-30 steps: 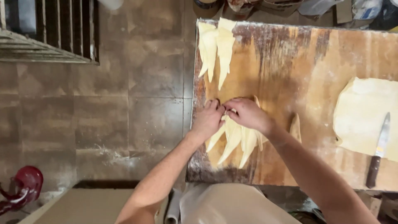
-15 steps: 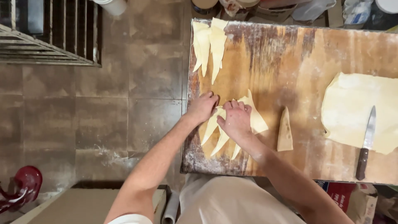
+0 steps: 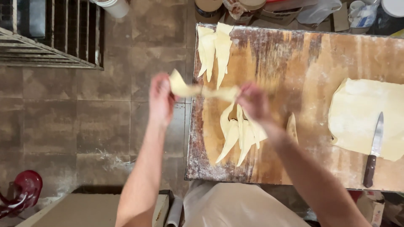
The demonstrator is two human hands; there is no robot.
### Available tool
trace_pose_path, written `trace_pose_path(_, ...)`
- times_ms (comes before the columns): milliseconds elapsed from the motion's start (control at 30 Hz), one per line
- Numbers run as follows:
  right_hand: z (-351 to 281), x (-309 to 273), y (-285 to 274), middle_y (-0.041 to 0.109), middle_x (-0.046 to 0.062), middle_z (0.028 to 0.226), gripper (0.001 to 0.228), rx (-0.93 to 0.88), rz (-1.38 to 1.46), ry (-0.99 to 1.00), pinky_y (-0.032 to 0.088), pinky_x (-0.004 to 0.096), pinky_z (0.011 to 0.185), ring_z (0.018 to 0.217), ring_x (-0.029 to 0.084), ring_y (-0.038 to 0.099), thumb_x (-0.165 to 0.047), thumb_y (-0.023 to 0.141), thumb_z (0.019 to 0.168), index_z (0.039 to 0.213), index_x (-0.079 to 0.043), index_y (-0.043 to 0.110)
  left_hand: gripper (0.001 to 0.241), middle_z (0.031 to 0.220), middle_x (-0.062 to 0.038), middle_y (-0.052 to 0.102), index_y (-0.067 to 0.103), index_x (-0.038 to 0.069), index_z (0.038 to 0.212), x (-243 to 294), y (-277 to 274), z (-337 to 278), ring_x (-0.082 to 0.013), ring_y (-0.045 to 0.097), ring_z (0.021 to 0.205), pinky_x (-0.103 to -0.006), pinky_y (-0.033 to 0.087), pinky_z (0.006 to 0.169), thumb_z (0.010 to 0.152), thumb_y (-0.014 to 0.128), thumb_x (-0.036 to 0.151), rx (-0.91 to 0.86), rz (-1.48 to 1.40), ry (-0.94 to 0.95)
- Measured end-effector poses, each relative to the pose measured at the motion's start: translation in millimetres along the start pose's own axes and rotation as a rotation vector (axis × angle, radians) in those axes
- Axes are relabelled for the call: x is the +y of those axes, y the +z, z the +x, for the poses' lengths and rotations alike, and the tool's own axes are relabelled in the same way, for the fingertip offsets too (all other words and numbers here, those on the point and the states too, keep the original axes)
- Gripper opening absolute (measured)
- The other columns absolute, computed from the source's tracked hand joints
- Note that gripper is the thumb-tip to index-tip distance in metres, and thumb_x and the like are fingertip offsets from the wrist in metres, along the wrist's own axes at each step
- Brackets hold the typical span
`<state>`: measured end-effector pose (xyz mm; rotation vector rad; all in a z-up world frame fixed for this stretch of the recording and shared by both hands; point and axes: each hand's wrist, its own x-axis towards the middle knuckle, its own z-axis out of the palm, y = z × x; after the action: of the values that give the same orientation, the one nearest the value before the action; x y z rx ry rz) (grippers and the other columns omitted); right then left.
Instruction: Using a dough sheeter, cutting rolled-out dough with a knife, and shaping it into croissant rolls.
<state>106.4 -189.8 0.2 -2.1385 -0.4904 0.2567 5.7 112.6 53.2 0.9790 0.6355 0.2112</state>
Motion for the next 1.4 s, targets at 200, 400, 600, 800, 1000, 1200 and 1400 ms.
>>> trace_pose_path(200,74,-71,-106,0.063,0.014,0.104,0.02,0.013,0.522,-0.277,0.057,0.03,0.081,0.091,0.018,0.064,0.008,0.055,0.102,0.12,0.002,0.05,0.037,0.112,-0.005,0.07,0.061,0.009,0.132,98,32,37,-0.0169,0.07,0.095,-0.0341,0.065,0.08,0.099,0.071,0.022,-0.171,0.136,0.272)
trace_pose_path(400,120,-96,-86,0.065,0.013,0.104,0.026,-0.57,0.103,0.176,0.065,0.035,0.068,0.08,0.019,0.07,-0.007,0.058,0.092,0.118,-0.002,0.057,0.028,0.102,-0.002,0.073,0.071,0.011,0.117,45,57,92,-0.0101,0.066,0.087,-0.0275,0.059,0.077,0.09,0.079,0.015,-0.745,0.762,0.245)
trace_pose_path(600,127,4,-6,0.068,0.014,0.126,0.034,-0.038,-0.33,-0.529,0.056,0.038,0.097,0.111,0.027,0.069,-0.011,0.073,0.096,0.128,-0.004,0.067,0.04,0.124,-0.013,0.067,0.072,0.013,0.11,-29,89,112,-0.034,0.061,0.107,-0.0412,0.052,0.092,0.072,0.082,0.018,-0.315,1.152,1.085)
trace_pose_path(800,-18,48,-128,0.074,0.009,0.091,0.027,-0.058,-0.272,0.286,0.057,0.036,0.075,0.081,0.021,0.07,-0.022,0.074,0.093,0.114,-0.006,0.072,0.028,0.131,-0.01,0.065,0.069,0.009,0.127,-54,61,-16,-0.0328,0.061,0.121,-0.0453,0.052,0.109,0.099,0.072,0.011,-0.356,1.008,0.764)
trace_pose_path(1000,-244,95,-128,0.074,0.007,0.092,0.056,0.034,-0.192,0.782,0.06,0.036,0.072,0.083,0.022,0.074,-0.043,0.087,0.073,0.108,-0.005,0.064,0.052,0.135,-0.018,0.061,0.06,0.001,0.134,-112,73,-131,-0.0365,0.059,0.123,-0.0497,0.048,0.104,0.091,0.078,0.023,-0.348,1.187,0.611)
trace_pose_path(1200,-240,75,-114,0.072,0.011,0.083,0.04,0.063,-0.361,0.756,0.052,0.037,0.069,0.076,0.024,0.066,-0.03,0.092,0.079,0.099,-0.002,0.072,0.085,0.131,-0.026,0.051,0.042,-0.005,0.148,-181,79,-139,-0.0432,0.056,0.119,-0.0465,0.048,0.1,0.08,0.086,0.022,-0.021,1.066,0.361)
trace_pose_path(1400,-225,53,-157,0.054,-0.002,0.075,0.027,0.264,-0.028,0.515,0.04,0.027,0.058,0.068,0.008,0.046,-0.015,0.084,0.085,0.102,-0.001,0.068,0.081,0.133,-0.022,0.051,0.045,-0.004,0.148,-176,122,-146,-0.0353,0.06,0.116,-0.043,0.052,0.097,0.08,0.081,0.021,-0.106,0.934,0.232)
